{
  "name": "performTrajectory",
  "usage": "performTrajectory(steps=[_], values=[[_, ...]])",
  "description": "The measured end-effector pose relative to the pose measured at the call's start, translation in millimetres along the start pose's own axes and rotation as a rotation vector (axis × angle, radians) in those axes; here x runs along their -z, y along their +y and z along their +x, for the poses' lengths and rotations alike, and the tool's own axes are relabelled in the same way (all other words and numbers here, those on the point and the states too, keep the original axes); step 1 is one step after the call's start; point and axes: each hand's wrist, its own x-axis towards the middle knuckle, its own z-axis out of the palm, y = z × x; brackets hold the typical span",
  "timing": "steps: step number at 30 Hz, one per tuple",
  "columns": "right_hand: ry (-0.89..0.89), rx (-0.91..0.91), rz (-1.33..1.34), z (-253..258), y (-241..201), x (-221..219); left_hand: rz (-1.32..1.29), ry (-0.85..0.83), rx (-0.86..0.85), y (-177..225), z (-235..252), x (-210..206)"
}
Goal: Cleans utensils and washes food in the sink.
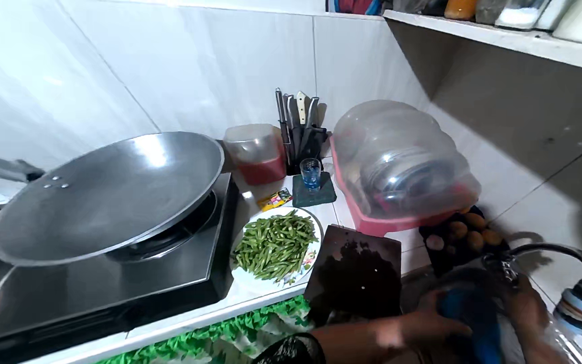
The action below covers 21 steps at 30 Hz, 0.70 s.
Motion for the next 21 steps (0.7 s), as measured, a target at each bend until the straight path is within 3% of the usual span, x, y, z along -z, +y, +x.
performTrajectory(steps=[3,4,5,9,13,15,21], values=[[-0.179,-0.051,0.423,-54,-28,48,0.183,-0.026,-0.004,0,19,9],[-0.375,-0.199,0.492,-78,-50,89,0.259,-0.035,0.01,-2,28,15],[-0.44,-0.351,0.545,-103,-69,115,0.329,-0.055,0.042,-1,36,20],[-0.378,-0.735,0.557,-172,-118,169,0.514,-0.215,0.204,51,26,17],[-0.33,-0.848,0.312,-170,-157,218,0.632,-0.312,0.266,66,57,15],[-0.314,-0.871,0.318,-165,-182,240,0.725,-0.305,0.291,57,80,15],[-0.252,-1.025,1.162,-158,-270,288,0.528,-0.427,0.386,21,122,11]])
